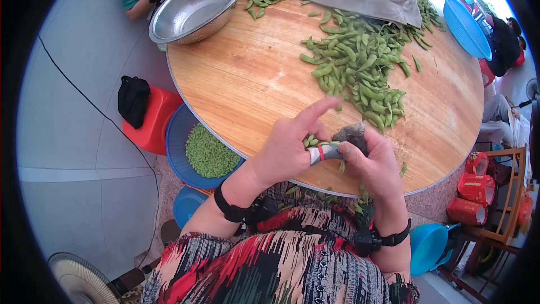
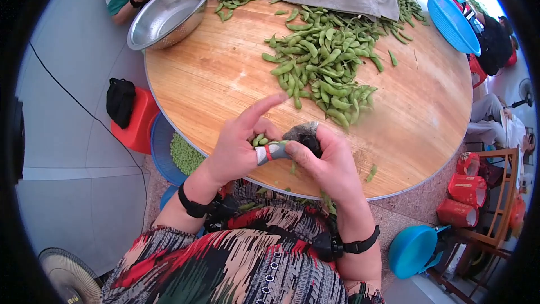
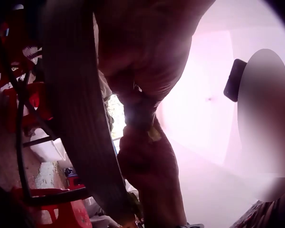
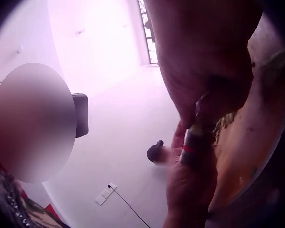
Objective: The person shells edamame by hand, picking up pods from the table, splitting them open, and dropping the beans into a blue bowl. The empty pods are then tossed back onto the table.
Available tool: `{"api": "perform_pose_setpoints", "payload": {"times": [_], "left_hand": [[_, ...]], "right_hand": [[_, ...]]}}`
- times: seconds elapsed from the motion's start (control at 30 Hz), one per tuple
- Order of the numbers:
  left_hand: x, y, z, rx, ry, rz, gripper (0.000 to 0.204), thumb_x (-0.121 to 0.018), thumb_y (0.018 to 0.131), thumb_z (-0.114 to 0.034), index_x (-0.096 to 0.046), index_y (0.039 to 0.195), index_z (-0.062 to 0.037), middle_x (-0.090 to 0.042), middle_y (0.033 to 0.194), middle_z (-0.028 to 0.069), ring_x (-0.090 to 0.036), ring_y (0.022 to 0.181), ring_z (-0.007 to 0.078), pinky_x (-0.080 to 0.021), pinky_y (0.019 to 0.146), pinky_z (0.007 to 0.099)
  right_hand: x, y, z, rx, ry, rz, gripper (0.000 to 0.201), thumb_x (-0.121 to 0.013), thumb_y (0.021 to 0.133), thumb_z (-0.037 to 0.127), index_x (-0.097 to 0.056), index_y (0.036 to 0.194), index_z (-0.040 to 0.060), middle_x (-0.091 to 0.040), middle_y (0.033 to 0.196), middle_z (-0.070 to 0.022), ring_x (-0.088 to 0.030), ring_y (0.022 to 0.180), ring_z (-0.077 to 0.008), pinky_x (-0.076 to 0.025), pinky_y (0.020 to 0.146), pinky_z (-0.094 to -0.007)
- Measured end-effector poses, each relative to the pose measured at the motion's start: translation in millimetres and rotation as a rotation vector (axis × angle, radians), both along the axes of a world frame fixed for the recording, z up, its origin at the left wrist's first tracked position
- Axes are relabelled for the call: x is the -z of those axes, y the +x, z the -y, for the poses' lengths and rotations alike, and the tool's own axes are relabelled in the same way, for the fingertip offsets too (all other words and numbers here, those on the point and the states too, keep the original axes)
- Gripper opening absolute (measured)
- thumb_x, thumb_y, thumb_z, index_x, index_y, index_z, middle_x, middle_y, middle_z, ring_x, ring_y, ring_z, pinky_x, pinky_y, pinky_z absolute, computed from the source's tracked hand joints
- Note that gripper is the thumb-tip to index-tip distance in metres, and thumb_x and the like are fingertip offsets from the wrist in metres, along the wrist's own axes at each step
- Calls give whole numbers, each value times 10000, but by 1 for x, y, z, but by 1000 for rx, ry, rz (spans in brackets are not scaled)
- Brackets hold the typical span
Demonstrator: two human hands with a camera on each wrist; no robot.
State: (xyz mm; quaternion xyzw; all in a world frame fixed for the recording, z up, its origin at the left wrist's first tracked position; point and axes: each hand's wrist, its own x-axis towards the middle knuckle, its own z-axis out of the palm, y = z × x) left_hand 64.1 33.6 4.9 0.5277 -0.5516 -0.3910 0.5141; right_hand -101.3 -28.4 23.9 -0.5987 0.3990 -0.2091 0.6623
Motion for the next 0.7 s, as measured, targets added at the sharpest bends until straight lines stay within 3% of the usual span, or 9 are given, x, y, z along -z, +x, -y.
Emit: {"api": "perform_pose_setpoints", "payload": {"times": [0.07,0.13,0.33,0.43,0.5,0.53,0.6,0.67,0.7], "left_hand": [[3,4,1,4,-113,111,581,-683,704,-7,-485,1246,-83,-577,660,12,-497,565,79,-421,558,215],[11,8,2,143,-520,344,438,-667,646,33,-636,1067,-84,-582,656,30,-525,529,129,-437,504,241],[10,5,-4,134,-590,195,313,-629,644,36,-688,931,-74,-583,672,58,-550,553,139,-443,490,249],[9,6,-6,127,-440,191,220,-603,715,34,-650,920,-34,-591,737,51,-534,581,102,-419,499,221],[8,2,-9,70,-57,-304,236,-565,779,24,-591,1004,-42,-571,787,27,-539,661,96,-433,582,205],[8,3,-7,69,-57,-302,236,-565,779,24,-591,1004,-42,-571,787,27,-539,661,96,-433,582,205],[11,5,-1,130,108,-1071,202,-531,835,-23,-535,1035,-45,-560,807,19,-487,641,60,-384,567,162],[12,8,2,126,143,-1077,202,-522,835,-31,-508,1035,-62,-564,816,52,-452,605,54,-345,535,147],[11,8,3,68,151,-1063,172,-520,852,-60,-494,1021,-47,-563,832,62,-449,594,45,-345,518,137]], "right_hand": [[8,-1,-3,2,51,107,136,-610,840,147,-590,887,22,-526,620,35,-438,539,-20,-349,476,-182],[12,-4,-3,-8,425,272,123,-591,862,176,-564,875,56,-484,576,48,-382,448,-12,-284,392,-168],[15,1,-8,-73,796,559,116,-544,895,178,-532,838,77,-423,529,52,-315,376,-21,-232,338,-163],[10,7,-7,-9,789,562,114,-532,901,170,-529,843,72,-406,520,57,-305,373,-23,-237,339,-166],[10,13,-9,-4,711,576,112,-537,899,169,-532,846,71,-412,523,57,-307,375,-21,-232,342,-164],[9,15,-9,1,630,586,110,-541,897,168,-535,848,69,-418,526,57,-309,376,-18,-228,345,-162],[6,19,-5,16,493,473,114,-562,882,163,-538,854,54,-439,533,39,-353,392,-33,-264,359,-174],[1,21,6,33,351,362,126,-583,866,158,-541,860,39,-461,541,20,-397,408,-49,-300,373,-186],[-1,19,14,19,-66,118,148,-603,845,150,-541,867,17,-496,552,-25,-458,444,-90,-351,408,-219]]}}
